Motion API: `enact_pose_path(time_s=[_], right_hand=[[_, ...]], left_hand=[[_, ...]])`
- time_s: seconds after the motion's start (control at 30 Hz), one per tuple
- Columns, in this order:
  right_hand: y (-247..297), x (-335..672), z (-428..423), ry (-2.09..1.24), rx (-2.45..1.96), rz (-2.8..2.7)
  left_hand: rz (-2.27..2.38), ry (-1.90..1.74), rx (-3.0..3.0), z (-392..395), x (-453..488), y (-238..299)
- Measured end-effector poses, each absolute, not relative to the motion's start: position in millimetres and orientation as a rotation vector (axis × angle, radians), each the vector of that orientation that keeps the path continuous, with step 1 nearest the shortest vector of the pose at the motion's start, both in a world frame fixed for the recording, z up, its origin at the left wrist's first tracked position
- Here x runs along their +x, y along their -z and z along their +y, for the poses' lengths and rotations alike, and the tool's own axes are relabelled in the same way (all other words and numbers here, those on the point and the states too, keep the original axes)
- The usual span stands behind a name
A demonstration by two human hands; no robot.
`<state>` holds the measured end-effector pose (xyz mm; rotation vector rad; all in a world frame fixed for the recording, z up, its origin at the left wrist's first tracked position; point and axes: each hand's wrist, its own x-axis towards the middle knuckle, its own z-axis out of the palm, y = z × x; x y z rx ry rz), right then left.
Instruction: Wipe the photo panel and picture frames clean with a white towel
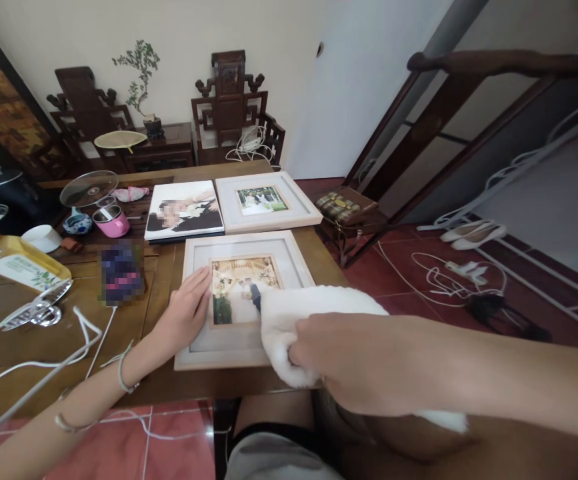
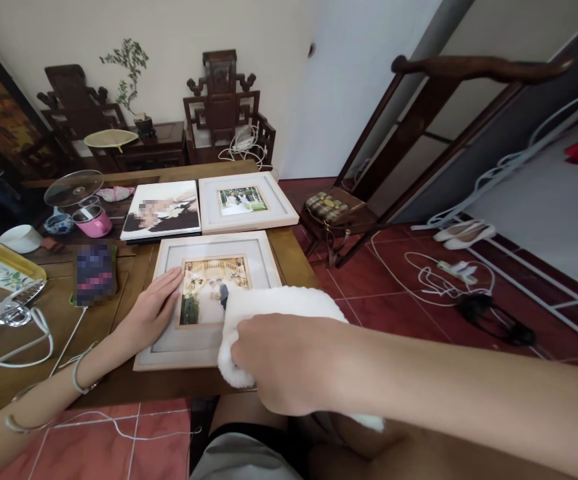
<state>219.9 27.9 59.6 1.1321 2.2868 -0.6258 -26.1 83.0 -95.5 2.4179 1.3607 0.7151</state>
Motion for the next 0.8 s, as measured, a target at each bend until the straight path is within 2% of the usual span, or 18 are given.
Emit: enact_pose_path(time_s=[0.1, 0.33, 0.43, 0.6, 0.8], right_hand=[[-55, 213, 30, 0.558, 1.174, 2.172], [-16, 217, 100, -0.130, 1.432, 2.323], [-9, 222, 128, -0.261, 1.455, 2.327], [-9, 218, 123, -0.108, 1.299, 2.356], [-43, 204, 56, 0.433, 1.040, 2.292]], left_hand=[[1.349, -0.720, 2.426, 83, -27, 96], [1.268, -0.800, 2.452, 83, -34, 99], [1.237, -0.830, 2.452, 84, -35, 101], [1.272, -0.779, 2.426, 86, -34, 101], [1.348, -0.778, 2.392, 84, -33, 101]])
